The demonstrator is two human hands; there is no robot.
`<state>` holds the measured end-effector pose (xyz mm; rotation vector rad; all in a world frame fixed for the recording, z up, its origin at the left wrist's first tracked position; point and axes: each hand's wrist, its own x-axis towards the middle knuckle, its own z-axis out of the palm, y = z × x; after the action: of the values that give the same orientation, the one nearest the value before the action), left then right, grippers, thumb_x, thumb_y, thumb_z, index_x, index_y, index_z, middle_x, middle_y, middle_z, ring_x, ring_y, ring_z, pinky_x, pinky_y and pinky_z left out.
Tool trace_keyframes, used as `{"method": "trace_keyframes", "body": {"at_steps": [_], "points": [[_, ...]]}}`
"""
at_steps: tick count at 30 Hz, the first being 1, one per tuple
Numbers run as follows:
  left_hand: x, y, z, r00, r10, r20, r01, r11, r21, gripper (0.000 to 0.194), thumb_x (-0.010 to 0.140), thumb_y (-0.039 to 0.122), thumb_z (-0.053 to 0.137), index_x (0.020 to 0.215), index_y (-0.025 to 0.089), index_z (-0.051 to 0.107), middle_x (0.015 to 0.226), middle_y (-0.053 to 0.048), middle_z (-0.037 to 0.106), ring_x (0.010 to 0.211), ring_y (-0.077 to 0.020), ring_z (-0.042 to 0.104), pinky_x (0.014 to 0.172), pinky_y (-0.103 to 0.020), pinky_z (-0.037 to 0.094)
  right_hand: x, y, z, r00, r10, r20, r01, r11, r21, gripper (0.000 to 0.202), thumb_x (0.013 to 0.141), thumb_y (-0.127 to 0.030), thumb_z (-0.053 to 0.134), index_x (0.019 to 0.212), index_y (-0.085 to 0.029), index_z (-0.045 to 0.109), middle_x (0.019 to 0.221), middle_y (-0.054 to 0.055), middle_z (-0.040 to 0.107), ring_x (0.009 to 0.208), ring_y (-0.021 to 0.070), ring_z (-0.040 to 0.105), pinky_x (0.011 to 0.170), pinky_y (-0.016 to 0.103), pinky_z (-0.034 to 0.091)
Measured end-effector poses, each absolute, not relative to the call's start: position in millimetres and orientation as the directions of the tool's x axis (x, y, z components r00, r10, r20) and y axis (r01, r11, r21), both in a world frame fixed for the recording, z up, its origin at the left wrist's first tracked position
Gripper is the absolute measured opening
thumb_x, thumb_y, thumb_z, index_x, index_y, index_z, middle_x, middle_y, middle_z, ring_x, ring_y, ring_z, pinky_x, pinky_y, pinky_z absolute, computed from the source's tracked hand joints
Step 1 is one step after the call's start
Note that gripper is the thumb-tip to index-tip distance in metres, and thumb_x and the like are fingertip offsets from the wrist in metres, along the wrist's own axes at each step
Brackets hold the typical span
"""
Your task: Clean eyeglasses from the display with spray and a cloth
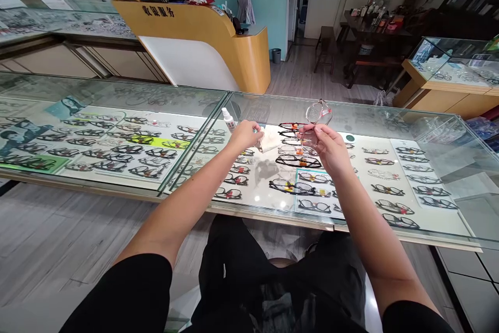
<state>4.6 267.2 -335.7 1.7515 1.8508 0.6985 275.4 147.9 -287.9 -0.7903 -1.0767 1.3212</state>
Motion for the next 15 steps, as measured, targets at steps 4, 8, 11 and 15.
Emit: {"method": "trace_keyframes", "body": {"at_steps": [4,8,11,15], "points": [[3.0,276.7,-337.7,-0.087,0.993,-0.085,0.589,0.120,0.799,0.013,0.078,0.028,0.068,0.077,0.022,0.057,0.072,0.000,0.062,0.069,-0.0173,0.058,0.071,-0.029,0.046,274.7,147.9,-286.8,-0.070,0.984,0.162,-0.348,0.128,-0.929,0.031,0.086,-0.055,0.084,0.091,-0.026,0.077,0.113,0.005,0.081,0.107,0.0238,0.078,0.086,0.033,0.062],[2.2,282.3,-336.7,-0.103,0.980,-0.173,0.450,0.201,0.870,0.013,0.078,0.029,0.064,0.079,0.022,0.053,0.068,0.000,0.060,0.061,-0.0159,0.056,0.064,-0.028,0.045,275.7,148.8,-288.1,-0.089,0.981,0.174,-0.340,0.135,-0.931,0.028,0.090,-0.054,0.081,0.096,-0.026,0.080,0.115,0.005,0.082,0.106,0.0233,0.078,0.087,0.033,0.062],[1.8,280.2,-333.9,-0.105,0.980,-0.167,0.421,0.196,0.886,0.017,0.075,0.028,0.070,0.077,0.022,0.053,0.068,0.002,0.058,0.059,-0.0142,0.052,0.060,-0.027,0.039,276.7,149.7,-289.8,-0.096,0.978,0.186,-0.345,0.143,-0.928,0.027,0.091,-0.053,0.079,0.097,-0.026,0.081,0.114,0.005,0.082,0.105,0.0233,0.078,0.088,0.034,0.062],[1.4,273.7,-328.3,-0.081,0.986,-0.147,0.415,0.168,0.894,0.030,0.068,0.025,0.082,0.087,0.022,0.058,0.073,0.004,0.061,0.062,-0.0132,0.053,0.060,-0.026,0.036,277.5,150.1,-291.2,-0.096,0.978,0.184,-0.359,0.139,-0.923,0.025,0.093,-0.050,0.079,0.098,-0.026,0.081,0.113,0.005,0.083,0.105,0.0227,0.079,0.086,0.032,0.062]]}}
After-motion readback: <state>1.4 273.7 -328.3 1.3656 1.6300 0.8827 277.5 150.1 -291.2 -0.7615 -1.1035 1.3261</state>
